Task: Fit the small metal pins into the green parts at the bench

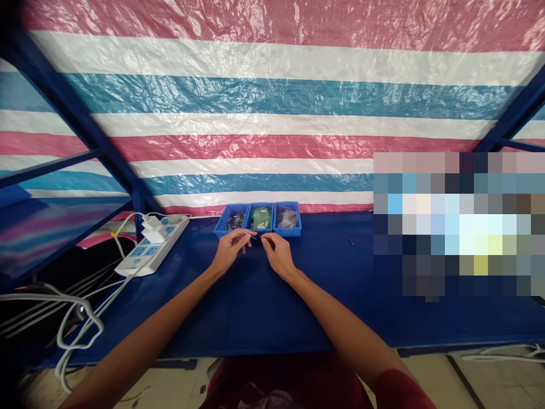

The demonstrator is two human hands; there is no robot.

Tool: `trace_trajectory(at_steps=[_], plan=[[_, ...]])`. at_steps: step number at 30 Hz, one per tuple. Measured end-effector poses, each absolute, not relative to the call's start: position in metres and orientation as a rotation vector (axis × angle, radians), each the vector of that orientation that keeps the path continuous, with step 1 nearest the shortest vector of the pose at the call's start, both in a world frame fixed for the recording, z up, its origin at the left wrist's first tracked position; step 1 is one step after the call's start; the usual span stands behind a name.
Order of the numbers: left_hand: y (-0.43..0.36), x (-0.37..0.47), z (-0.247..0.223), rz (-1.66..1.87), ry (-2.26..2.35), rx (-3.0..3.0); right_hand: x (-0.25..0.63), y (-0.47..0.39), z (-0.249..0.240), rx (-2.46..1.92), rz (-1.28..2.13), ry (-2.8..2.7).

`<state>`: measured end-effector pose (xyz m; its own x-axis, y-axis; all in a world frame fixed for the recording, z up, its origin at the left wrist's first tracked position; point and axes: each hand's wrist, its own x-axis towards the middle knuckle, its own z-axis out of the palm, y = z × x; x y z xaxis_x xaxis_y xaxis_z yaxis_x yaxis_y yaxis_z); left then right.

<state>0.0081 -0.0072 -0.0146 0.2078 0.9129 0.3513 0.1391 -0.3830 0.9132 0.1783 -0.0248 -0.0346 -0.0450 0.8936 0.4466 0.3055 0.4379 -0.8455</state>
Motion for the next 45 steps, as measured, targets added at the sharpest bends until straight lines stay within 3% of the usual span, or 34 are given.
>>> trace_trajectory(at_steps=[9, 34, 40, 45], plan=[[-0.009, 0.004, -0.017, 1.222, 1.129, 2.212, 0.185, -0.023, -0.033, -1.168, 0.624, -1.475], [-0.009, 0.009, -0.026, 1.24, 1.043, 2.237, 0.186, -0.022, -0.036, -1.05, 0.5, -1.806], [-0.011, 0.011, -0.02, 1.339, 1.104, 2.108, 0.188, -0.02, -0.031, -1.054, 0.494, -1.842], [-0.004, 0.016, -0.012, 1.418, 1.132, 1.671, 0.184, -0.014, -0.024, -1.058, 0.637, -1.678]])
